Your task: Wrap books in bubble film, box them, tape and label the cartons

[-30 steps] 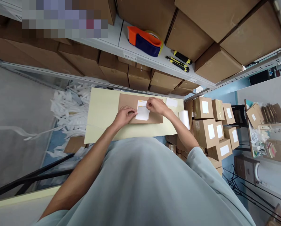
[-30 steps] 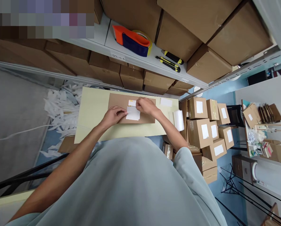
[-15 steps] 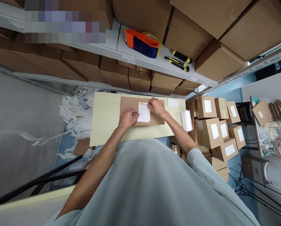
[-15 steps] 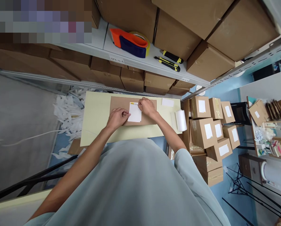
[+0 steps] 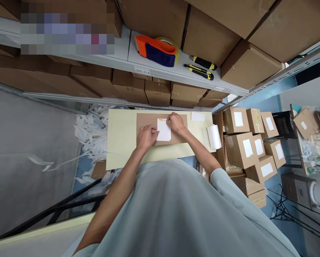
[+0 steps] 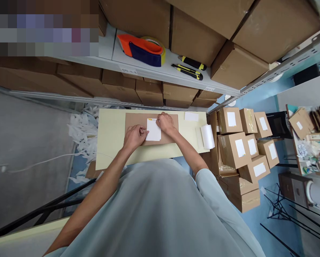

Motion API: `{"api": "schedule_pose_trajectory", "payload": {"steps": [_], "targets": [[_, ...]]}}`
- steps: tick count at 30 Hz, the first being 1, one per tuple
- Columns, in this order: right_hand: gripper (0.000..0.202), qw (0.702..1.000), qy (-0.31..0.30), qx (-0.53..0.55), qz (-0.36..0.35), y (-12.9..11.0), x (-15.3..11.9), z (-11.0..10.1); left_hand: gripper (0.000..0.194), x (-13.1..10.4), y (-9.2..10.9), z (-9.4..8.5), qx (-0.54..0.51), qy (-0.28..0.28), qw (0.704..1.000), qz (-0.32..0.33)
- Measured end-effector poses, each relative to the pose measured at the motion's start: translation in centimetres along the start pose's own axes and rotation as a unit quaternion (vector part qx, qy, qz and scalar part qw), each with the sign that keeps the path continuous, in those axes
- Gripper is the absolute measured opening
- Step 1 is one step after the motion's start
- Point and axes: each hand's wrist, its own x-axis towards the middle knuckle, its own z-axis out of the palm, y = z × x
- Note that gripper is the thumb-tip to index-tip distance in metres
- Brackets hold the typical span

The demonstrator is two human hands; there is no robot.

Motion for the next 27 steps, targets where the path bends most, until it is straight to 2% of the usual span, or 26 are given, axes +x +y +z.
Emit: {"api": "schedule_pose_trajectory", "payload": {"steps": [6, 8, 10, 14, 16, 19, 27], "targets": [[0.033, 0.997, 0.071, -0.006, 0.022, -0.1, -1.4, 0.9, 0.02, -0.5, 0.9, 0.5, 0.004, 0.034, 0.999, -0.019], [0.041, 0.996, 0.085, -0.023, 0.0, 0.0, -2.7, 1.6, 0.026, -0.8, 1.4, 0.6, 0.01, 0.048, 0.998, -0.026], [0.051, 0.995, 0.079, -0.036, -0.046, 0.2, -4.2, 2.6, 0.036, -1.0, 1.8, 0.6, 0.018, 0.049, 0.999, -0.001], [0.072, 0.99, 0.017, -0.051, -0.131, 1.0, -6.5, 4.8, 0.057, -0.5, 2.2, 0.3, 0.038, -0.038, 0.992, 0.114], [0.081, 0.989, 0.005, -0.056, -0.137, 1.4, -6.7, 5.6, 0.063, 0.0, 1.9, 0.2, 0.053, -0.078, 0.986, 0.138], [0.092, 0.99, 0.013, -0.057, -0.13, 2.1, -6.2, 6.1, 0.071, 0.7, 1.3, 0.0, 0.077, -0.105, 0.98, 0.148], [0.074, 0.995, 0.075, -0.023, -0.064, 2.3, -5.4, 7.8, 0.075, 0.7, 1.2, 1.0, 0.159, -0.101, 0.975, 0.119]]}}
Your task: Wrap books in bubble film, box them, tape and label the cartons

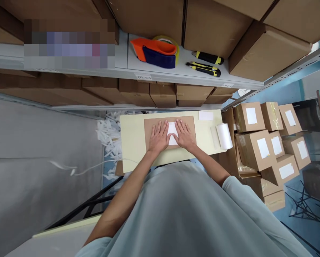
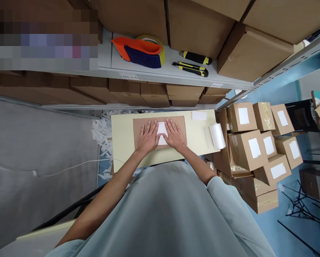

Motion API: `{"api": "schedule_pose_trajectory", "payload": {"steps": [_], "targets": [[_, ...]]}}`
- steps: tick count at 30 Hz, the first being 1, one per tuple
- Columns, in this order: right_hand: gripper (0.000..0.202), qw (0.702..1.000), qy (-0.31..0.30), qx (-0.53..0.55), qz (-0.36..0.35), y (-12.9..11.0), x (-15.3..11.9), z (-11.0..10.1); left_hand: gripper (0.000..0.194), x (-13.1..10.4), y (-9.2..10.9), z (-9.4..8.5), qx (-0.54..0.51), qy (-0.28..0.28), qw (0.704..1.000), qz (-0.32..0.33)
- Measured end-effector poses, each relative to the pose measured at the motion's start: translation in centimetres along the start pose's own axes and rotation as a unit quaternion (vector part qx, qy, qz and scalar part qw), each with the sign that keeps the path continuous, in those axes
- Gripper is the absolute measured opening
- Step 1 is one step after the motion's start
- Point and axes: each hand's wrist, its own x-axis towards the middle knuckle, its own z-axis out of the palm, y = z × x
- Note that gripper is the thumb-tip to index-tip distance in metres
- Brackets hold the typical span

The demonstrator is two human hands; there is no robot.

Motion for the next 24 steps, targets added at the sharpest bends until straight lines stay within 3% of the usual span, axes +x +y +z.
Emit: {"api": "schedule_pose_trajectory", "payload": {"steps": [4, 12, 17, 24], "targets": [[0.077, 1.0, 0.01, 0.007, 0.012, -0.1, 0.0, 0.5, 0.075, -0.2, -0.4, -0.1, 0.001, -0.001, 1.0, 0.015], [0.086, 0.999, 0.015, 0.037, 0.012, 0.4, -0.5, 0.0, 0.084, -2.0, -3.7, -1.4, 0.013, -0.051, 0.993, 0.109], [0.106, 0.996, -0.031, 0.029, -0.074, 1.9, -1.2, -1.5, 0.089, -2.3, -3.6, -1.5, 0.014, -0.046, 0.992, 0.114], [0.092, 0.996, -0.033, 0.013, -0.085, 2.4, -1.3, -1.4, 0.086, -0.9, -3.0, -2.8, 0.03, -0.049, 0.992, 0.113]]}}
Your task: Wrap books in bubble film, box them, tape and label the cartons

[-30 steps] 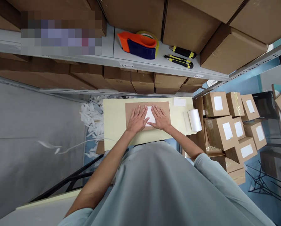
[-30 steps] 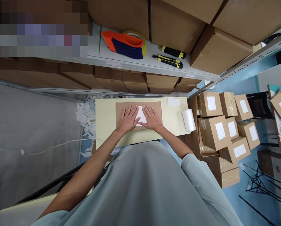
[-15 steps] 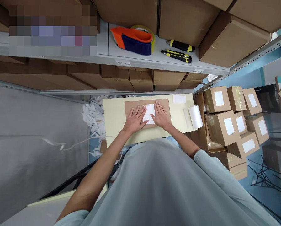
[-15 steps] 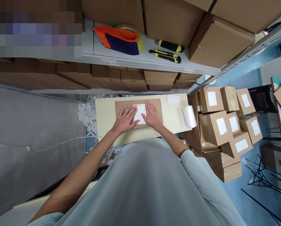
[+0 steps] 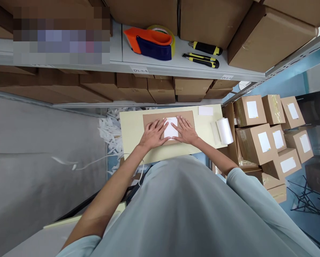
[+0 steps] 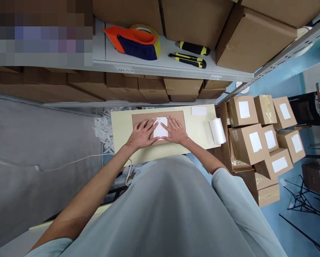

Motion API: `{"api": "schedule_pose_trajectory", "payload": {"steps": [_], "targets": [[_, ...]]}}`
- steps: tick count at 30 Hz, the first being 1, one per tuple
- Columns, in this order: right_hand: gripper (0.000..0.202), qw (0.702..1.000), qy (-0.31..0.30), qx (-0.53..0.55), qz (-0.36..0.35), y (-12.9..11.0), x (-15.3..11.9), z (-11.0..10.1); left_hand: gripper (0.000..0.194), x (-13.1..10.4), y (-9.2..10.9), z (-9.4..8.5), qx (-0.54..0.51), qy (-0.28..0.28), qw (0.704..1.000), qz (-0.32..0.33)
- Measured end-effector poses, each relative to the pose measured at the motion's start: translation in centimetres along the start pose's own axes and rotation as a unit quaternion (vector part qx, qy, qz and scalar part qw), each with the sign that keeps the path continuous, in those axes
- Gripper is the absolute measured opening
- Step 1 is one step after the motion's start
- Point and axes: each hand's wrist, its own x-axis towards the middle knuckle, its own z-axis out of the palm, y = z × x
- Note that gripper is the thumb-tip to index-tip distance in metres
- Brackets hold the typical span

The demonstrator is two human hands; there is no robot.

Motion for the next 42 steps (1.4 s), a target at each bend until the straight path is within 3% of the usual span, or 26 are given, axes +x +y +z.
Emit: {"api": "schedule_pose_trajectory", "payload": {"steps": [4, 7, 14, 20, 27, 30, 33, 36, 39, 40, 42], "targets": [[0.083, 0.999, 0.022, -0.001, 0.036, -0.5, 0.5, 0.9, 0.073, 1.8, 0.3, -0.3, 0.01, -0.012, 0.999, -0.029], [0.072, 0.997, 0.034, 0.014, 0.065, -1.0, 0.8, 1.5, 0.068, 2.3, 1.3, 0.5, 0.002, 0.003, 0.997, -0.073], [0.066, 0.99, 0.051, 0.044, 0.123, -2.4, 1.1, 2.4, 0.071, 0.1, 5.2, 3.3, -0.03, 0.042, 0.991, -0.126], [0.066, 0.988, 0.052, 0.104, 0.106, -2.3, 0.7, 2.4, 0.073, -1.2, 7.5, 4.4, -0.021, 0.018, 0.983, -0.182], [0.067, 0.99, 0.015, 0.136, 0.034, -1.1, -0.1, 2.3, 0.073, -1.1, 7.1, 5.0, -0.02, 0.021, 0.981, -0.19], [0.062, 0.99, 0.03, 0.134, 0.042, -1.4, 0.1, 2.1, 0.072, -0.9, 7.5, 5.3, -0.004, 0.048, 0.979, -0.199], [0.062, 0.985, 0.078, 0.121, 0.096, -1.7, -0.3, 1.7, 0.072, -0.9, 8.6, 5.5, 0.003, 0.105, 0.968, -0.229], [0.071, 0.957, 0.157, 0.115, 0.216, -1.5, -1.8, 1.6, 0.084, -1.7, 8.9, 5.6, -0.013, 0.181, 0.925, -0.334], [0.094, 0.89, 0.217, 0.202, 0.345, -0.8, -4.4, 2.5, 0.101, -3.2, 7.5, 5.3, -0.078, 0.237, 0.847, -0.47], [0.1, 0.862, 0.226, 0.26, 0.371, -0.7, -5.2, 2.9, 0.099, -3.7, 6.9, 5.1, -0.102, 0.241, 0.836, -0.482], [0.097, 0.813, 0.227, 0.367, 0.39, -0.7, -6.8, 3.9, 0.088, -4.6, 5.9, 4.5, -0.136, 0.236, 0.853, -0.446]]}}
